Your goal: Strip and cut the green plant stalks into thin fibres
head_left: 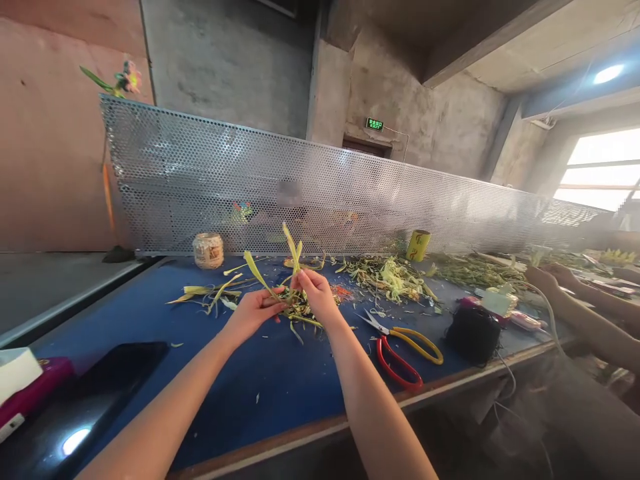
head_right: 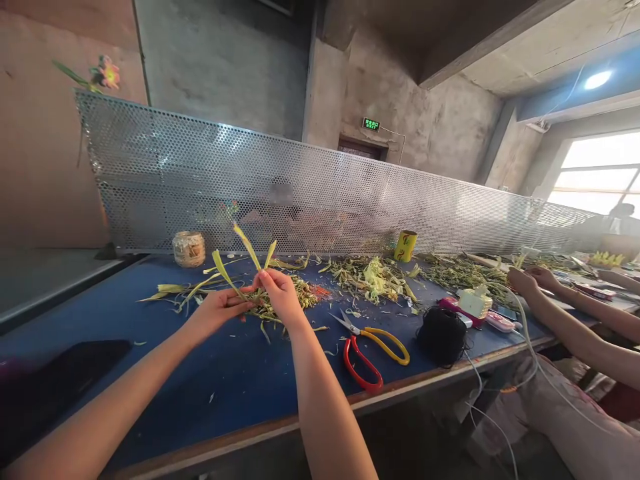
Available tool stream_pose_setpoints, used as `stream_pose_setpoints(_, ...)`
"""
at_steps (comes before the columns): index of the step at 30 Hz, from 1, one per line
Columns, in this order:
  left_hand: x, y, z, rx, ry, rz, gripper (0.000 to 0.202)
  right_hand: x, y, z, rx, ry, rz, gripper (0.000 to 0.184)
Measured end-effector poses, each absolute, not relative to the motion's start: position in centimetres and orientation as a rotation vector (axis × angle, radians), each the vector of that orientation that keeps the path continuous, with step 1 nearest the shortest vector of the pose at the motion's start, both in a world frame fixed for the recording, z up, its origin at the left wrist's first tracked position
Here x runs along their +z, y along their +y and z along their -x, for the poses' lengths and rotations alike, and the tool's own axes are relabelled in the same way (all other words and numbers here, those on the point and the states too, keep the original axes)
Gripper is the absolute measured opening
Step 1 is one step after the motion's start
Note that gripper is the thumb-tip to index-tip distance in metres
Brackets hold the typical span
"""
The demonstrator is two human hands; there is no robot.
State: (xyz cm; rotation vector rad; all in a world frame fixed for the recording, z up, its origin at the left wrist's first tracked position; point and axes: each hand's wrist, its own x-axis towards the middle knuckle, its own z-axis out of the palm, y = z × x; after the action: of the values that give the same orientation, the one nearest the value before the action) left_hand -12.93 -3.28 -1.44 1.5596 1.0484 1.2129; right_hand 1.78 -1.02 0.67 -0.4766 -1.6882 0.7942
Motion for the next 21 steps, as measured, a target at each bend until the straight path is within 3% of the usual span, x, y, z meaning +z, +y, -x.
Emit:
stream_pose_setpoints(7, -1.3, -3.4, 13.2, 1.228, 0.991, -1.526, 0.048, 0.7, -1.6, -1.9, 0.957, -1.612, 0.456, 0.035)
stream_pose_setpoints(15, -0.9, -3.6, 12.9, 1.255, 1.083, -1.389, 0.059, 0.1, -0.7, -1.3, 1.138, -1.353, 0.294, 0.025)
stream_pose_setpoints(21, -0.9, -3.5, 12.9, 1.239, 1.102, -1.468, 0.055, 0.2, -1.1, -0.8, 1.126, -1.433, 0.236, 0.029)
